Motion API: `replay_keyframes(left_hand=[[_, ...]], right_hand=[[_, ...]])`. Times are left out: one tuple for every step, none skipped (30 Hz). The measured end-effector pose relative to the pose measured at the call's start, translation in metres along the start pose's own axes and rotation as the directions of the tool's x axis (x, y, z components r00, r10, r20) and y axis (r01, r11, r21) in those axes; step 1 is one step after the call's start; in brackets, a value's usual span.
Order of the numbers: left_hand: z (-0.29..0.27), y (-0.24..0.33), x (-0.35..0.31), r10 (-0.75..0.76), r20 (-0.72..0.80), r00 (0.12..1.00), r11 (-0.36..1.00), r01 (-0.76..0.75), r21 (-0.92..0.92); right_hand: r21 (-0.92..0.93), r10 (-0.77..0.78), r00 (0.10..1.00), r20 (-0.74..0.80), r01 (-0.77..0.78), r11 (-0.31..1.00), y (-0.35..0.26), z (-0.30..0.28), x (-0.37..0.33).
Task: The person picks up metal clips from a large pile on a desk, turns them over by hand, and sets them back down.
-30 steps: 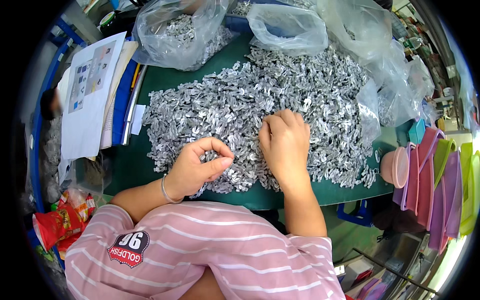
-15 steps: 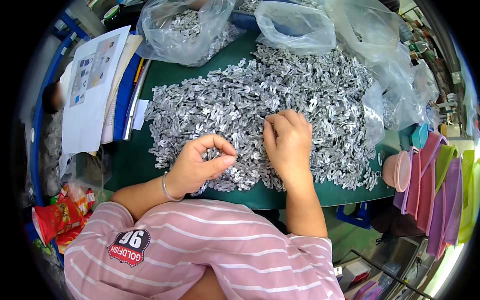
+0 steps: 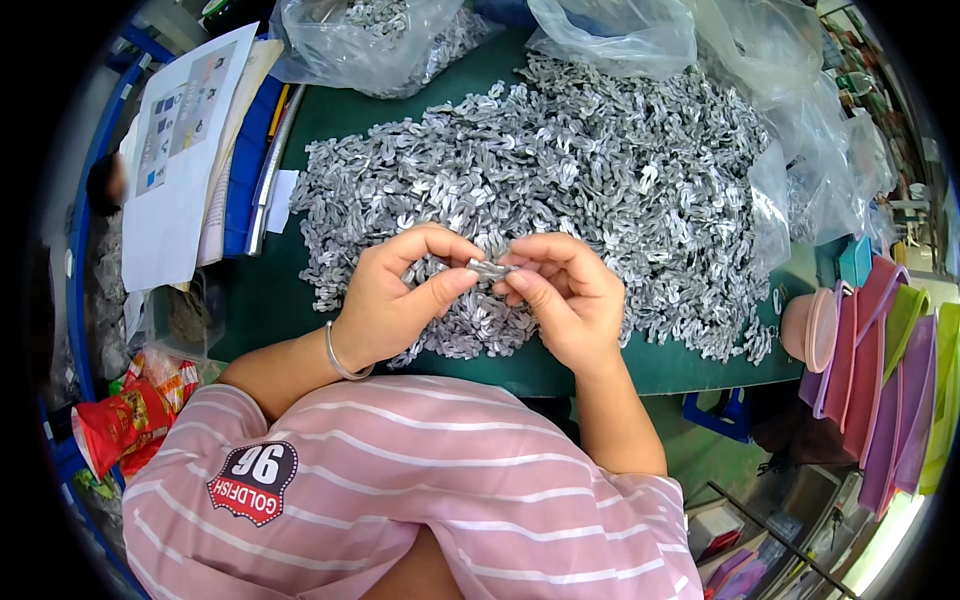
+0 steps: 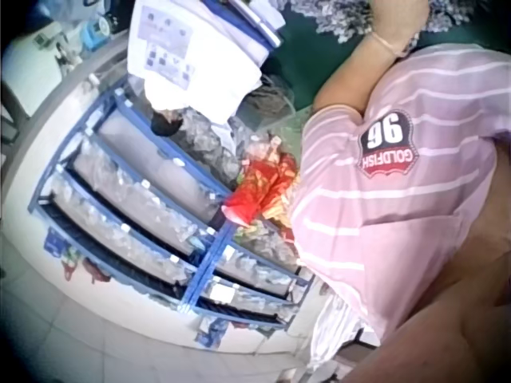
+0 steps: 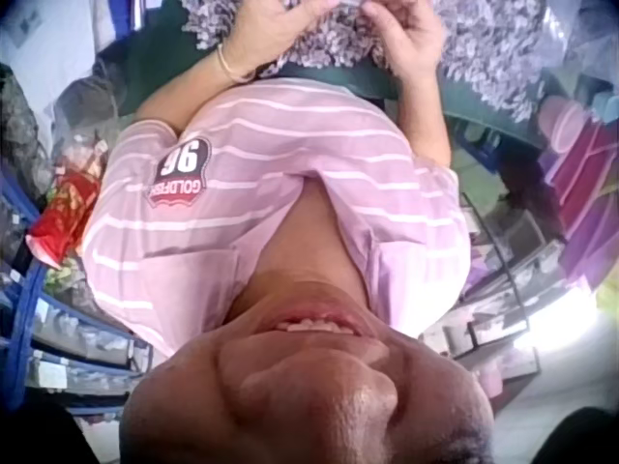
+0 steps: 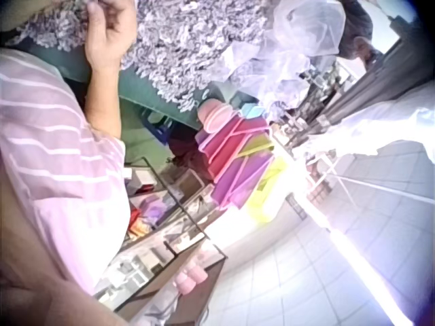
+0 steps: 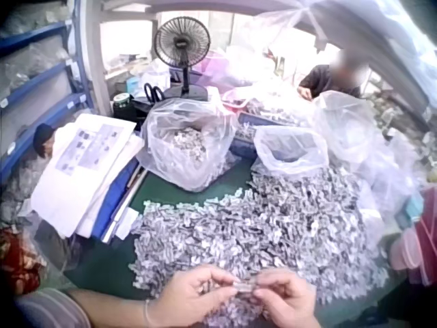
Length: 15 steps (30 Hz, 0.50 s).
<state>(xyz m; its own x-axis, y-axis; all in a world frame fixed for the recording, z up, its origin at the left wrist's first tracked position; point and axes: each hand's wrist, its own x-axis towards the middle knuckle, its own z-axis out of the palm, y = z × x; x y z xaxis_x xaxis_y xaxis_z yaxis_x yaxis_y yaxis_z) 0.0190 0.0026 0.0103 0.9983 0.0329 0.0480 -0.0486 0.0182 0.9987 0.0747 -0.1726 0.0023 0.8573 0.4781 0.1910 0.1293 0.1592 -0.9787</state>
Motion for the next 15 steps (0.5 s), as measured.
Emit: replay_keyframes(left_hand=[[0.0,-0.001,0.0,-0.001,0.001,1.0,1.0,0.001,-0.001],[0.001,-0.001,0.001,0.098,0.013,0.995,0.995,-0.099,0.024],[0.001,-0.002,0.001,0.198,0.027,0.98,0.979,-0.199,0.047],[0.001,0.0,0.001,0.22,0.035,0.975,0.974,-0.221,0.048],[0.001,0.001,0.001,0.219,0.035,0.975,0.974,-0.221,0.046],[0.0,0.0,0.001,0.238,0.075,0.968,0.967,-0.243,0.072],[-0.001,0.0,0.001,0.255,0.115,0.96,0.959,-0.266,0.097],[-0.001,0.0,0.0,0.252,0.117,0.961,0.96,-0.264,0.099],[-0.001,0.0,-0.001,0.241,0.118,0.963,0.963,-0.252,0.096],[-0.001,-0.001,-0.001,0.229,0.121,0.966,0.966,-0.241,0.094],[0.0,-0.001,-0.002,0.227,0.122,0.966,0.967,-0.239,0.094],[0.0,-0.002,-0.002,0.211,0.1,0.972,0.974,-0.218,0.067],[0.0,-0.003,-0.003,0.194,0.078,0.978,0.979,-0.197,0.04],[0.0,-0.005,-0.003,0.192,0.08,0.978,0.98,-0.196,0.041],[0.0,-0.006,-0.002,0.219,0.072,0.973,0.974,-0.223,0.045]], right_hand=[[0.192,0.127,0.992,-0.012,-0.122,0.974,-0.001,0.0,0.0],[0.192,0.016,0.997,0.072,-0.029,0.981,0.007,-0.005,0.0],[0.191,0.017,0.997,0.071,-0.03,0.981,0.01,-0.005,0.0],[0.207,-0.029,0.996,0.084,0.011,0.978,0.013,-0.005,-0.001],[0.224,-0.075,0.992,0.097,0.052,0.973,0.013,-0.004,-0.001],[0.119,-0.105,0.987,0.122,0.09,0.989,0.013,-0.006,0.0],[0.122,-0.104,0.987,0.121,0.089,0.989,0.013,-0.006,-0.001],[0.105,-0.104,0.988,0.117,0.092,0.99,0.013,-0.004,-0.001],[0.087,-0.104,0.988,0.113,0.094,0.992,0.013,-0.003,-0.002],[0.087,-0.102,0.989,0.111,0.092,0.992,0.014,-0.003,-0.002],[0.059,-0.156,0.979,0.13,0.149,0.987,0.015,-0.004,-0.001],[0.032,-0.209,0.966,0.15,0.207,0.978,0.016,-0.005,-0.001],[0.033,-0.208,0.967,0.148,0.206,0.978,0.015,-0.003,-0.002],[0.119,-0.152,0.984,0.09,0.141,0.983,0.014,-0.001,-0.004],[0.207,-0.091,0.995,0.038,0.081,0.975,0.012,0.001,-0.005]])
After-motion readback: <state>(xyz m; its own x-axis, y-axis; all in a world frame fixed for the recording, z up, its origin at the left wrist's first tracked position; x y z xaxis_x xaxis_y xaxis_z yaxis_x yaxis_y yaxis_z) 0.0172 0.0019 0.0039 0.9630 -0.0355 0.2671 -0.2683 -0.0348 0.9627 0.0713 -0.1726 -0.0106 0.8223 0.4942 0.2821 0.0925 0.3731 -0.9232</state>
